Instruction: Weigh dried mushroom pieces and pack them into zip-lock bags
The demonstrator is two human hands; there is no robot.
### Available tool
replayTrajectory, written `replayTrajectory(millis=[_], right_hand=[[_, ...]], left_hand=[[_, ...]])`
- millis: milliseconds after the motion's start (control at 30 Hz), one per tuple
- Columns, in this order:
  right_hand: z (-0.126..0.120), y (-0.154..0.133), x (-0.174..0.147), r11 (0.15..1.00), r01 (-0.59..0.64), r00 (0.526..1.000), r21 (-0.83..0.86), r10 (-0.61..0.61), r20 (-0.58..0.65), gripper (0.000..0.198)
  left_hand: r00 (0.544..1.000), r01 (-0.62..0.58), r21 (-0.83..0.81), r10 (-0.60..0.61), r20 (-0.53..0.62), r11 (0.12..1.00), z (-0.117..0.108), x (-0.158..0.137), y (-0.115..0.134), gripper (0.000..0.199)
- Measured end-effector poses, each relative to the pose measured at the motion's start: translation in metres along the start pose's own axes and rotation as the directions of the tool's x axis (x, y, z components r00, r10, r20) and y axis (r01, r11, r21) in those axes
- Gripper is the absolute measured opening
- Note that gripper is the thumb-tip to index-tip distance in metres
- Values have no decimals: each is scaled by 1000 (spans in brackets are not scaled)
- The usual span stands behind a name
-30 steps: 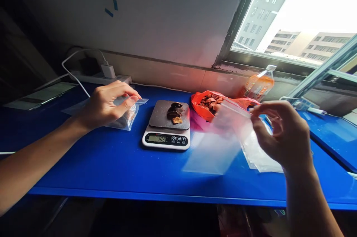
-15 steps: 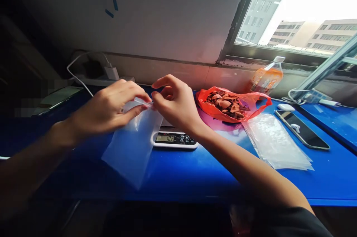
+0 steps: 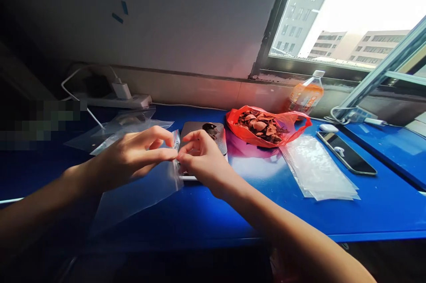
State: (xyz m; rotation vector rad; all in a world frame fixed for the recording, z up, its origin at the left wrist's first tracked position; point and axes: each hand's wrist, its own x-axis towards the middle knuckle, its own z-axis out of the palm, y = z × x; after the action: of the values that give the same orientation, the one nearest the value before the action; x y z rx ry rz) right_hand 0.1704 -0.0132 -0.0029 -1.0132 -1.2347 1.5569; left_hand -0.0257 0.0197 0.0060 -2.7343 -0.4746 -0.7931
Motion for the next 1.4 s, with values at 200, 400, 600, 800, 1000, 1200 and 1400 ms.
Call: replayTrajectory(millis=[200, 400, 600, 800, 1000, 1200, 1400], right_hand=[[2, 1, 0, 977, -124, 989, 172, 108, 96, 43], [5, 10, -2, 988, 156, 987, -21, -155, 35, 32], [6, 15, -5, 903, 229, 954, -364, -282, -99, 9], [0, 10, -3, 720, 320, 923, -616, -383, 31, 12], [-4, 7, -3, 640, 463, 878, -613, -424, 220, 17], [-3, 6, -10, 514, 378, 919, -770, -312, 242, 77], [-6, 6, -16, 400, 452, 874, -797, -378, 305, 79]], left_hand=[[998, 44, -41, -46, -39, 998, -8, -3, 0, 30], [1000, -24, -27, 23, -20, 999, 1, 0, 2, 33], [995, -79, 3, 79, -55, 997, 0, 1, 0, 30], [996, -70, 9, 71, -47, 997, -5, 1, -3, 31], [999, -45, -86, 43, -24, 995, -13, 4, -1, 32], [993, -115, -73, 115, -7, 991, -14, 2, -1, 29], [994, 50, -136, -37, 98, 989, -20, 0, 7, 72]])
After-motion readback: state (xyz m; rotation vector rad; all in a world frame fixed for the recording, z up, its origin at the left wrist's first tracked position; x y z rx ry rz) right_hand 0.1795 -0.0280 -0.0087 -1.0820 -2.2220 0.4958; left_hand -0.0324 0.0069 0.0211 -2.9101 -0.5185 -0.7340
